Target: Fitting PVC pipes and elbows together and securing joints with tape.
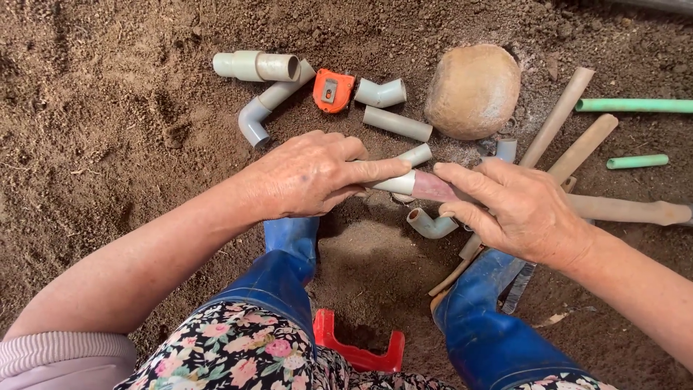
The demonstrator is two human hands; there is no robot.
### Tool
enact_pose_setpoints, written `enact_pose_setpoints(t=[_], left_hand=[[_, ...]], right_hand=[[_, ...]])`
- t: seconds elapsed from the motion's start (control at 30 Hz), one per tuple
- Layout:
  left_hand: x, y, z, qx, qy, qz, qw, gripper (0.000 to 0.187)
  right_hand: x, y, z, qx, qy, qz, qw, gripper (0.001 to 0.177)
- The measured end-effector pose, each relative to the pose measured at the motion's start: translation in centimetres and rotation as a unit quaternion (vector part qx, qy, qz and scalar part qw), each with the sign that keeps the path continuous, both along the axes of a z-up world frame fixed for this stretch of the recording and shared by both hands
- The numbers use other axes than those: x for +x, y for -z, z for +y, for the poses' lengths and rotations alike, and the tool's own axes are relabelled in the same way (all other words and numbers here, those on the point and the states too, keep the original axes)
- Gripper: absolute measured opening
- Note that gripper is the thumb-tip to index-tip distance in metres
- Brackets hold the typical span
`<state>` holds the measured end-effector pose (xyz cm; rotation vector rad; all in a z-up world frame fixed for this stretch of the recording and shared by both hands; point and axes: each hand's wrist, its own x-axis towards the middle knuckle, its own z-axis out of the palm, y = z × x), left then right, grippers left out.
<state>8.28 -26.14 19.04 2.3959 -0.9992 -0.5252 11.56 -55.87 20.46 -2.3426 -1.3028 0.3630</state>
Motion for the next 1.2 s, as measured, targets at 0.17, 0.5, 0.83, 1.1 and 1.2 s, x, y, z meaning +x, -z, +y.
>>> enact_pose_setpoints(t=[0.17, 0.5, 0.83, 1.1, 1.2], left_hand=[[-0.2, 0.6, 0.0, -0.009, 0.009, 0.044, 0.999, 0.061], [-0.4, 0.4, -0.2, -0.020, 0.022, -0.046, 0.998, 0.077], [-1.3, 2.0, -0.9, -0.115, -0.029, -0.031, 0.992, 0.049], [-1.4, 2.8, -1.7, -0.095, -0.038, -0.053, 0.993, 0.049], [-1.3, 2.7, -1.8, -0.088, -0.021, -0.036, 0.995, 0.052]], right_hand=[[-0.2, -0.2, -0.1, 0.012, 0.003, 0.015, 1.000, 0.050], [-0.2, -0.9, 0.2, 0.033, 0.047, 0.095, 0.994, 0.048], [0.1, -0.7, 0.8, 0.004, 0.023, 0.120, 0.993, 0.054], [-0.6, 0.0, 1.7, -0.010, 0.009, 0.128, 0.992, 0.047], [-1.2, 0.2, 1.8, -0.061, 0.030, 0.120, 0.990, 0.043]])
